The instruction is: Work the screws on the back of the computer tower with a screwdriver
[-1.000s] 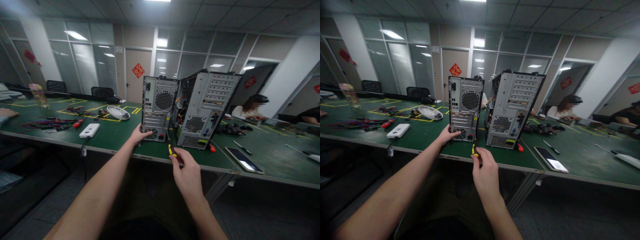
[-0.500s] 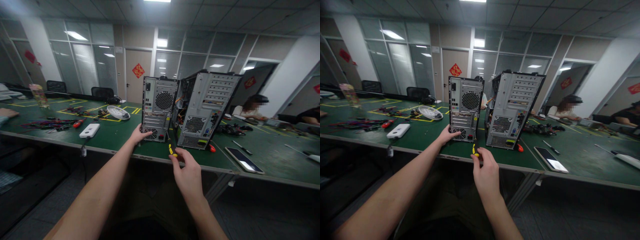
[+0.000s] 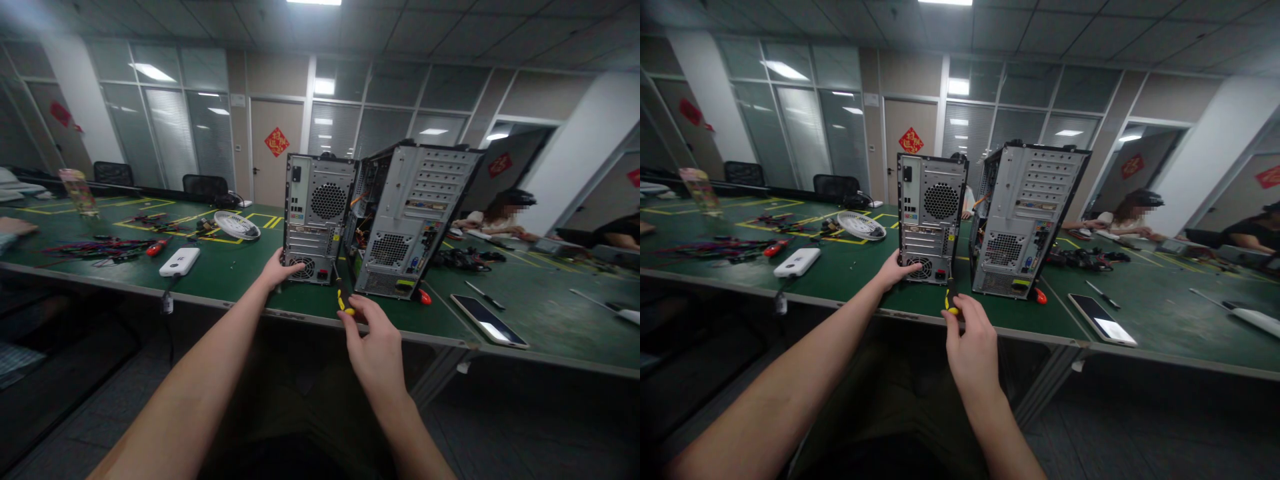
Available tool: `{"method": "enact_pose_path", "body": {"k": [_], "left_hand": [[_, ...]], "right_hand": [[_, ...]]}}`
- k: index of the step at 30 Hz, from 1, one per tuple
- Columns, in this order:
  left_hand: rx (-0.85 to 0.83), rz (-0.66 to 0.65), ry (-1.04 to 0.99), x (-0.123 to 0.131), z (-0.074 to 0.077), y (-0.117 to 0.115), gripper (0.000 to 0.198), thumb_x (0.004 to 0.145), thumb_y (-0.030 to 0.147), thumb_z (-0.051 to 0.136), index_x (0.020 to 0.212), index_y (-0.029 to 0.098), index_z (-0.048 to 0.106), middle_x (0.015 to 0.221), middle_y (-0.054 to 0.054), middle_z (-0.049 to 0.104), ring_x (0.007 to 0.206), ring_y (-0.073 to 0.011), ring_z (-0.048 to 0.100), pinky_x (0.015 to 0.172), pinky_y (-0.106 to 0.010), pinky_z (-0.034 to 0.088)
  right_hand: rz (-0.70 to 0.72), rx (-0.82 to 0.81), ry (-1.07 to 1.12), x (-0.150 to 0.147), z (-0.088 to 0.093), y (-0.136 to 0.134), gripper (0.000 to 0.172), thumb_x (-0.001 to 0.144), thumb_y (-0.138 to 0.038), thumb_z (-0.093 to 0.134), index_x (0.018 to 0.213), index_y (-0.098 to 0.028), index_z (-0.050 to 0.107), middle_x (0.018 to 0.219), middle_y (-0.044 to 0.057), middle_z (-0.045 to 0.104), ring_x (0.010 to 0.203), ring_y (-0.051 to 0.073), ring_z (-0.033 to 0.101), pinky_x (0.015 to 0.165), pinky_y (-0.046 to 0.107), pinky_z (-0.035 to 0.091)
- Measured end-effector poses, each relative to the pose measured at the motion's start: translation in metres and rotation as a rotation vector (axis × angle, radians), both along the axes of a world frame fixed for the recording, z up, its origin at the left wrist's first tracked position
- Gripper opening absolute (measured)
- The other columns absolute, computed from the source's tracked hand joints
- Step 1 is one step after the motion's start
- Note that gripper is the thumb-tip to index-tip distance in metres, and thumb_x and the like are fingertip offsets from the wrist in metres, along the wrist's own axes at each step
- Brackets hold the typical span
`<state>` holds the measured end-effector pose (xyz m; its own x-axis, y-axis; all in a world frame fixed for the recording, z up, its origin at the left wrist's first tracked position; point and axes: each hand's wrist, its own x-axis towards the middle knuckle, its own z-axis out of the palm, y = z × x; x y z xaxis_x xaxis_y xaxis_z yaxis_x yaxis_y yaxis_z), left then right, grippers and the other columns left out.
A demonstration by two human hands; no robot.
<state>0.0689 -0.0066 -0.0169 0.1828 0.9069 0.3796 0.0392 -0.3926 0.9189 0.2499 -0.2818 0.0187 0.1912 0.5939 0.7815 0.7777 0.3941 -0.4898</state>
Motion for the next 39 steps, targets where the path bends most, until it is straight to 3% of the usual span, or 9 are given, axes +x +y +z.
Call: {"method": "enact_pose_path", "body": {"k": [3,8,11,18,27,34,39], "left_hand": [[-0.003,0.01,0.015,0.0001,0.0008,-0.0009,0.093,0.061,0.055,0.101,0.139,0.02,0.064,0.138,-0.016,0.075,0.127,-0.0336,0.071,0.116,-0.051,0.051],[-0.011,-0.01,-0.013,0.0011,0.0019,-0.0027,0.092,0.061,0.052,0.102,0.138,0.019,0.064,0.134,-0.015,0.076,0.124,-0.0321,0.073,0.116,-0.049,0.052],[-0.013,-0.007,-0.004,0.0012,0.0015,-0.0028,0.091,0.062,0.052,0.101,0.139,0.02,0.064,0.135,-0.016,0.076,0.125,-0.0325,0.073,0.115,-0.049,0.053],[-0.01,0.004,0.015,0.0004,0.0022,-0.0033,0.09,0.063,0.052,0.101,0.14,0.02,0.064,0.137,-0.016,0.075,0.126,-0.0334,0.072,0.115,-0.05,0.053],[-0.01,0.029,0.031,0.0007,0.0008,0.0001,0.091,0.062,0.054,0.101,0.138,0.02,0.065,0.136,-0.015,0.076,0.126,-0.0337,0.072,0.114,-0.049,0.052],[0.001,0.014,0.015,0.0007,0.0005,-0.0009,0.09,0.062,0.054,0.101,0.138,0.021,0.065,0.136,-0.015,0.076,0.125,-0.0329,0.072,0.114,-0.049,0.053],[-0.003,0.018,0.014,0.0011,0.0018,-0.0014,0.089,0.063,0.052,0.101,0.138,0.019,0.065,0.134,-0.016,0.076,0.125,-0.0339,0.072,0.114,-0.05,0.052]], "right_hand": [[0.002,-0.011,0.039,-0.0001,0.0003,0.0002,0.017,0.1,-0.027,0.07,0.113,-0.018,0.075,0.113,0.014,0.08,0.099,0.029,0.08,0.09,0.043,0.068],[0.003,0.016,-0.073,0.0027,0.0,-0.0005,0.023,0.102,-0.019,0.061,0.117,-0.019,0.078,0.13,0.015,0.078,0.122,0.031,0.075,0.108,0.05,0.062],[-0.004,0.015,-0.094,0.0039,-0.0009,-0.0004,0.025,0.102,-0.018,0.06,0.118,-0.021,0.079,0.133,0.014,0.078,0.125,0.031,0.074,0.111,0.051,0.06],[-0.001,-0.018,0.026,0.0016,-0.001,0.0018,0.017,0.1,-0.029,0.07,0.112,-0.019,0.075,0.113,0.014,0.079,0.098,0.029,0.079,0.087,0.043,0.069],[0.033,-0.013,-0.059,0.0018,0.0004,-0.0018,0.026,0.103,-0.02,0.059,0.121,-0.019,0.079,0.133,0.016,0.077,0.123,0.031,0.075,0.108,0.049,0.063],[0.02,-0.025,0.017,-0.0004,0.0,-0.0004,0.019,0.1,-0.024,0.067,0.115,-0.018,0.076,0.114,0.014,0.08,0.1,0.029,0.08,0.09,0.044,0.069],[0.024,-0.006,-0.078,0.0009,0.0013,-0.0007,0.024,0.103,-0.019,0.06,0.119,-0.018,0.077,0.127,0.016,0.077,0.119,0.032,0.075,0.106,0.05,0.063]]}}
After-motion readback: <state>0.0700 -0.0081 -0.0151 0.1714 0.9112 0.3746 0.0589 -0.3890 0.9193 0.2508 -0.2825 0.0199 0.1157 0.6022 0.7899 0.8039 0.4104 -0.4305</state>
